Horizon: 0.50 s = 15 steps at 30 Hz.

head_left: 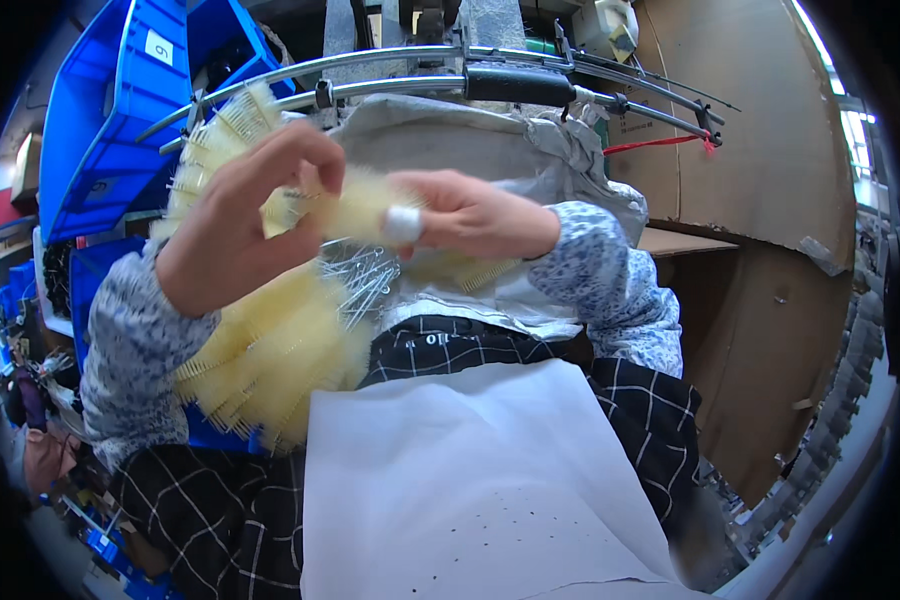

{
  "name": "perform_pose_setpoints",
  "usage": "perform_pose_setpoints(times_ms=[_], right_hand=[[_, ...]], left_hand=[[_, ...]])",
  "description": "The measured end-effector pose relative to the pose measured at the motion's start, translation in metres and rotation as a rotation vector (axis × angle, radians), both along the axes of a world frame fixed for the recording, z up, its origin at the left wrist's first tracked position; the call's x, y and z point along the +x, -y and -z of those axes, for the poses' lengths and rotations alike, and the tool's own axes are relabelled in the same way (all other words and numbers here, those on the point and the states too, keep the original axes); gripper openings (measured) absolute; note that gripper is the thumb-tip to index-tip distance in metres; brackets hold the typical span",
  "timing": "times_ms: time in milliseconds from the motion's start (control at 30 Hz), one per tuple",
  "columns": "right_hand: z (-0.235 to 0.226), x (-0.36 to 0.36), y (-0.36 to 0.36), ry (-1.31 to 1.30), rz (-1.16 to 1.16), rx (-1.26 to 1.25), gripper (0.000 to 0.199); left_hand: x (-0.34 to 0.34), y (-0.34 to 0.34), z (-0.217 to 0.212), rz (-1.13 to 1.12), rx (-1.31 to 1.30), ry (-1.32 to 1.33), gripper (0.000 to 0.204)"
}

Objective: The person takes yellow bristle brush heads from a blue bin and inserts them into a metal jig on a machine. They repeatedly place the brush heads into the jig, likely to secure them or prepare them for a subsequent manufacturing step. The person handles the brush heads one at a time throughout the process.

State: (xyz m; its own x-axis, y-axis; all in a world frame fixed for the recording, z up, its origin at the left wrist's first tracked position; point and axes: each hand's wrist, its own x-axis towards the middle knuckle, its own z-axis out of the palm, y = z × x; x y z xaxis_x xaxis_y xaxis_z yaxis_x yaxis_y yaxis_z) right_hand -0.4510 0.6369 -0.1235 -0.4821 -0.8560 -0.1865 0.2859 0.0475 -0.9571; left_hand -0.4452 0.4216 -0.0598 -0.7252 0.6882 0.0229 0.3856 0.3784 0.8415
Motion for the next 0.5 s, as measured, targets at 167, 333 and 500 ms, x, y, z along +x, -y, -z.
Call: perform_pose_setpoints(times_ms=[167,333,500], right_hand=[[0.063,-0.08,-0.046,-1.242,0.733,0.67,0.023],[0.093,-0.14,-0.098,-1.273,0.743,1.397,0.028],[0.095,-0.151,-0.092,-1.247,0.692,1.437,0.029]], left_hand=[[0.031,0.033,-0.033,-0.167,-0.344,-0.136,0.04],[0.045,0.042,-0.021,-0.012,-0.72,0.003,0.037],[0.045,0.045,-0.012,-0.061,-0.569,0.012,0.029]])
